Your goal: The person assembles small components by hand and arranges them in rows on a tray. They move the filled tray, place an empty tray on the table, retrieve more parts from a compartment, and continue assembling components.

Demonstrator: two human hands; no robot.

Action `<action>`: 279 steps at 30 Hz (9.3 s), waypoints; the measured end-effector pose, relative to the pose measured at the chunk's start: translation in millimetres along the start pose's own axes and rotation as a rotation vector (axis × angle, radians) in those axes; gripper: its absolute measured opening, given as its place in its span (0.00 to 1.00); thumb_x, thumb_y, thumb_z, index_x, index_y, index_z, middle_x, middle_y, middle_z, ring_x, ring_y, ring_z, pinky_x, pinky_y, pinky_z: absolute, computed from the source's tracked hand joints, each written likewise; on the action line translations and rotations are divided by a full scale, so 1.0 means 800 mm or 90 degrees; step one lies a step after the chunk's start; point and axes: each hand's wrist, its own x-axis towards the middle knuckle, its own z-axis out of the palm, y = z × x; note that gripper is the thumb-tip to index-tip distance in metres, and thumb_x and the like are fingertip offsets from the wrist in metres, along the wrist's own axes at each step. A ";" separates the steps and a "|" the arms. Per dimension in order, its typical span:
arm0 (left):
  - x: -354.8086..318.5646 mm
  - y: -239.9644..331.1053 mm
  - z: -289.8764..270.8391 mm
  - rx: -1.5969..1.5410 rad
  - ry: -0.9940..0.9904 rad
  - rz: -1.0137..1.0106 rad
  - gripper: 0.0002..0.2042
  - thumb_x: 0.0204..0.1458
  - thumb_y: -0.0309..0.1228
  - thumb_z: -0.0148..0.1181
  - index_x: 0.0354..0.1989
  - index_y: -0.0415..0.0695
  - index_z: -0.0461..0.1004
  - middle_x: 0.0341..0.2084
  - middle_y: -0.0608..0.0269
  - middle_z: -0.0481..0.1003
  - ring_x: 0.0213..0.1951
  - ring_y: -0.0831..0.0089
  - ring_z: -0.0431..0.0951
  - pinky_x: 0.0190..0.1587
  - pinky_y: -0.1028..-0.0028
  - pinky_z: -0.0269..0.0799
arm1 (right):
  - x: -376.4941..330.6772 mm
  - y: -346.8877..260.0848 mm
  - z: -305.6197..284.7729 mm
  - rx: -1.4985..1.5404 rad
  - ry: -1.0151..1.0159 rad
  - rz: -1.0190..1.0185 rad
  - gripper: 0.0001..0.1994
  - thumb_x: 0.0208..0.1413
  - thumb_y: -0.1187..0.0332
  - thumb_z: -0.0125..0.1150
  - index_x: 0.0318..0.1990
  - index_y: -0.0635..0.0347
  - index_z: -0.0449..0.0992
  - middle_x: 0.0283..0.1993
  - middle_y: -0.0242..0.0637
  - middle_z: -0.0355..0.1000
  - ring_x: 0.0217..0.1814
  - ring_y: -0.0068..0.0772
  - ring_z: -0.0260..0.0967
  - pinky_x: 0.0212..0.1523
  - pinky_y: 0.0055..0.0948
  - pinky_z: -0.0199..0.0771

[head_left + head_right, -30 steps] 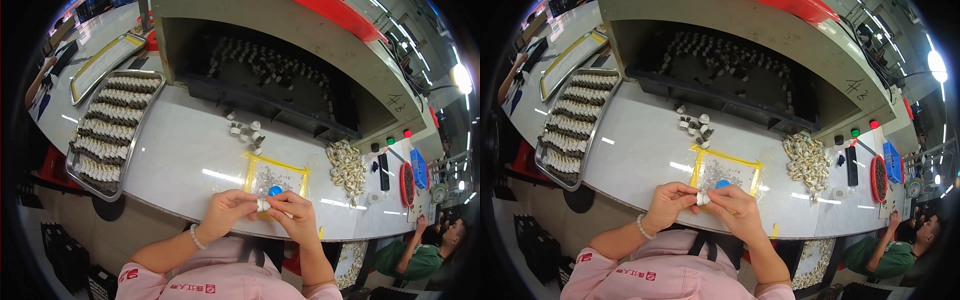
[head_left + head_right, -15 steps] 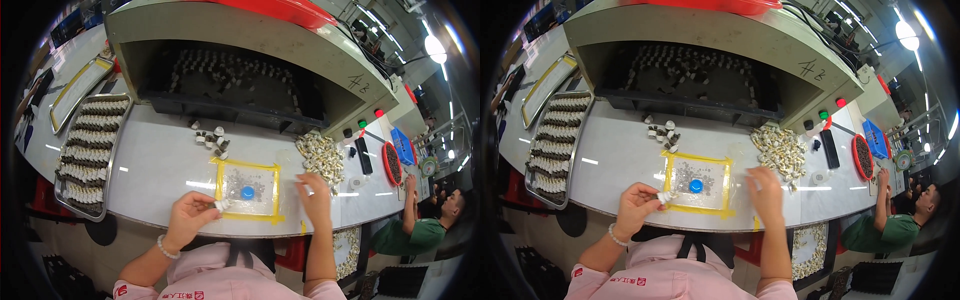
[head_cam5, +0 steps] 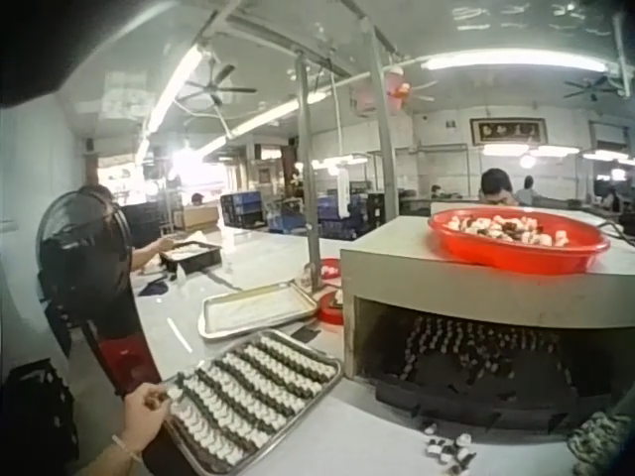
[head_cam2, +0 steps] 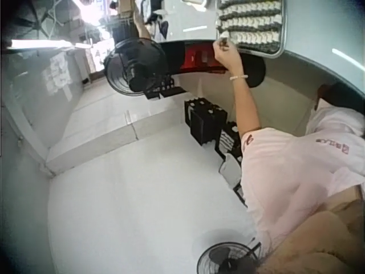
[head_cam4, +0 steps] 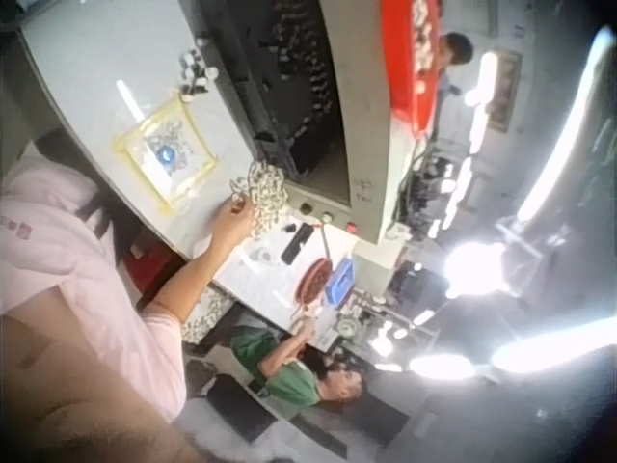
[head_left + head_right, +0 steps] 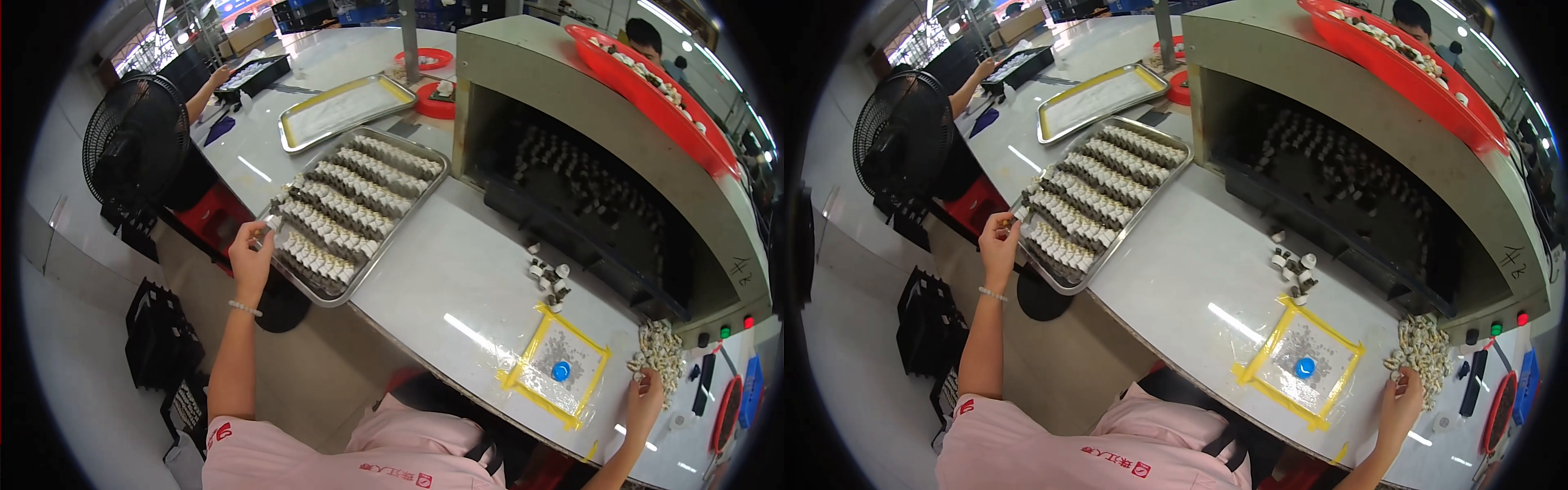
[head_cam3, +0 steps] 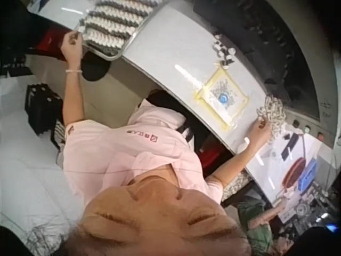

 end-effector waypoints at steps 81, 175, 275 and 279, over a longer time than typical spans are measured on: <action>-0.266 0.295 0.171 -0.846 -0.803 -0.516 0.11 0.53 0.20 0.60 0.45 0.35 0.76 0.30 0.56 0.78 0.30 0.71 0.79 0.34 0.76 0.77 | -0.068 -0.180 0.041 0.472 -0.248 -0.168 0.15 0.47 0.81 0.65 0.45 0.64 0.79 0.35 0.37 0.73 0.37 0.27 0.70 0.37 0.21 0.69; -0.250 0.305 0.173 -0.836 -0.793 -0.566 0.09 0.58 0.26 0.55 0.46 0.38 0.72 0.29 0.64 0.75 0.25 0.81 0.73 0.36 0.79 0.74 | -0.035 -0.146 0.034 0.268 -0.165 -0.246 0.11 0.46 0.78 0.64 0.40 0.64 0.80 0.33 0.39 0.73 0.30 0.32 0.72 0.32 0.26 0.72; -0.162 0.306 0.292 -0.236 -0.587 0.477 0.13 0.46 0.25 0.62 0.41 0.38 0.73 0.35 0.56 0.69 0.39 0.59 0.71 0.42 0.68 0.72 | -0.037 -0.135 0.038 0.220 -0.124 -0.276 0.13 0.43 0.76 0.68 0.40 0.63 0.79 0.37 0.40 0.72 0.37 0.37 0.71 0.35 0.29 0.72; -0.169 0.305 0.279 -0.414 -0.727 0.234 0.10 0.50 0.24 0.59 0.40 0.36 0.72 0.31 0.60 0.74 0.31 0.71 0.74 0.36 0.75 0.73 | -0.028 -0.141 0.038 0.175 -0.138 -0.333 0.12 0.43 0.75 0.68 0.39 0.62 0.80 0.35 0.40 0.72 0.36 0.38 0.70 0.35 0.31 0.72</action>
